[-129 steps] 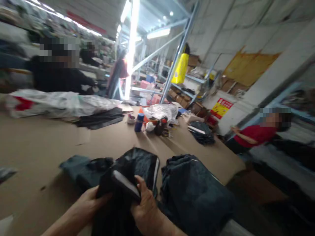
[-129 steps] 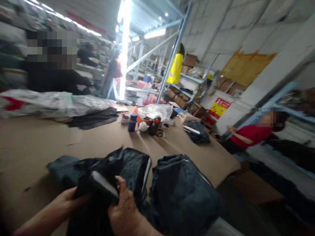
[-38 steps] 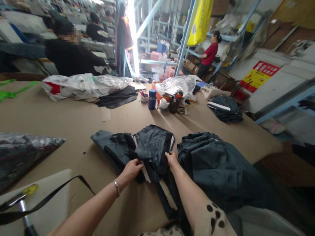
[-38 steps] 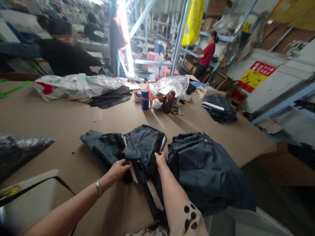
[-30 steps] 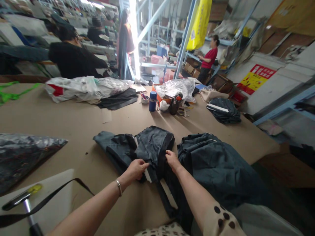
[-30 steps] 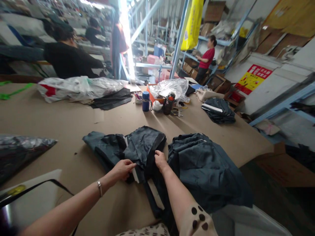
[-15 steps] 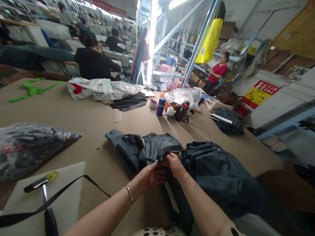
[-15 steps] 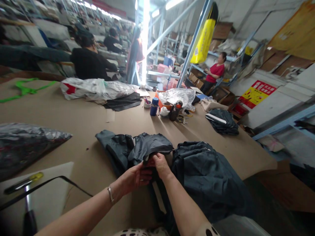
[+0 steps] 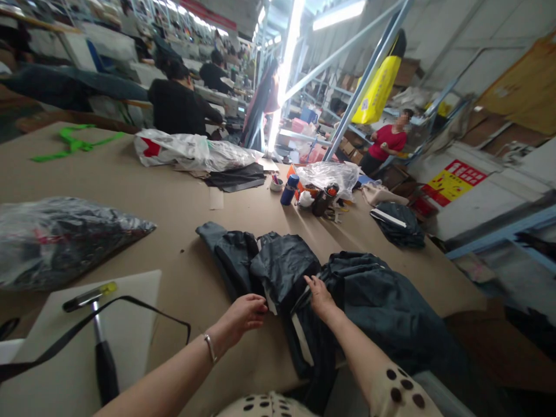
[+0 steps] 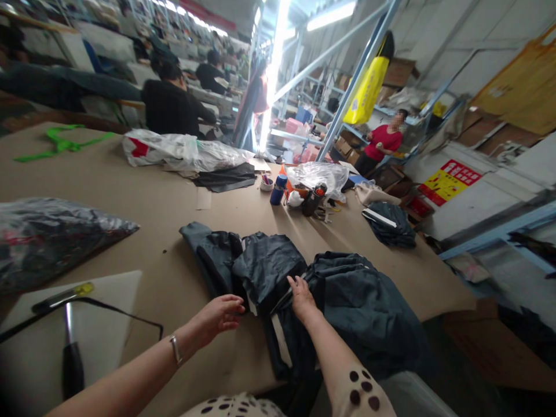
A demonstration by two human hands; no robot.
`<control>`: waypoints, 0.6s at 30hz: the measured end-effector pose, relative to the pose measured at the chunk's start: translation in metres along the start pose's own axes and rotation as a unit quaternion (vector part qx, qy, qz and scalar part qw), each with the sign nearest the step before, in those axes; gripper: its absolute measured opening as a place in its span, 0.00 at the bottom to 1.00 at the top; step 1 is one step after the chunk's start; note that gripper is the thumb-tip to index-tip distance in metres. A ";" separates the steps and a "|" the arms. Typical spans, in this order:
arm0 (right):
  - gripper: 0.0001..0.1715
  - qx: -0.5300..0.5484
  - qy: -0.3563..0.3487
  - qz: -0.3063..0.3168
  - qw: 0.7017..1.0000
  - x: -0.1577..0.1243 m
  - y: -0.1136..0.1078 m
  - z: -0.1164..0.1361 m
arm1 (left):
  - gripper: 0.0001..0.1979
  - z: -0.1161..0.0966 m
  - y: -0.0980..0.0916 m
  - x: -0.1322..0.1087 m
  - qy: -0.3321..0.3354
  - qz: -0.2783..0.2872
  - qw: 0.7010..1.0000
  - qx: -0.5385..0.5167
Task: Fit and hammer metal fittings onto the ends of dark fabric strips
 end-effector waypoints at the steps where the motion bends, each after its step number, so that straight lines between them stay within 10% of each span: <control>1: 0.41 -0.022 -0.017 0.021 0.999 0.004 0.005 0.001 | 0.15 0.003 -0.002 -0.005 0.001 -0.005 1.000 0.006; 9: 0.17 -0.083 -0.130 0.087 0.984 0.029 0.004 0.008 | 0.10 0.006 -0.001 -0.033 0.030 -0.050 0.997 0.044; 18: 0.19 -0.019 -0.089 -0.064 0.994 0.018 -0.070 0.055 | 0.15 -0.028 0.052 -0.028 0.094 -0.023 0.995 0.030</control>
Point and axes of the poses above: each hand's wrist, its own x-axis towards the middle knuckle, its own y-axis out of the palm, z = x × y, the point moved 2 cm from there along x, towards the middle knuckle, and after that the axes turned 5 degrees about -y, right-handed, at the moved point
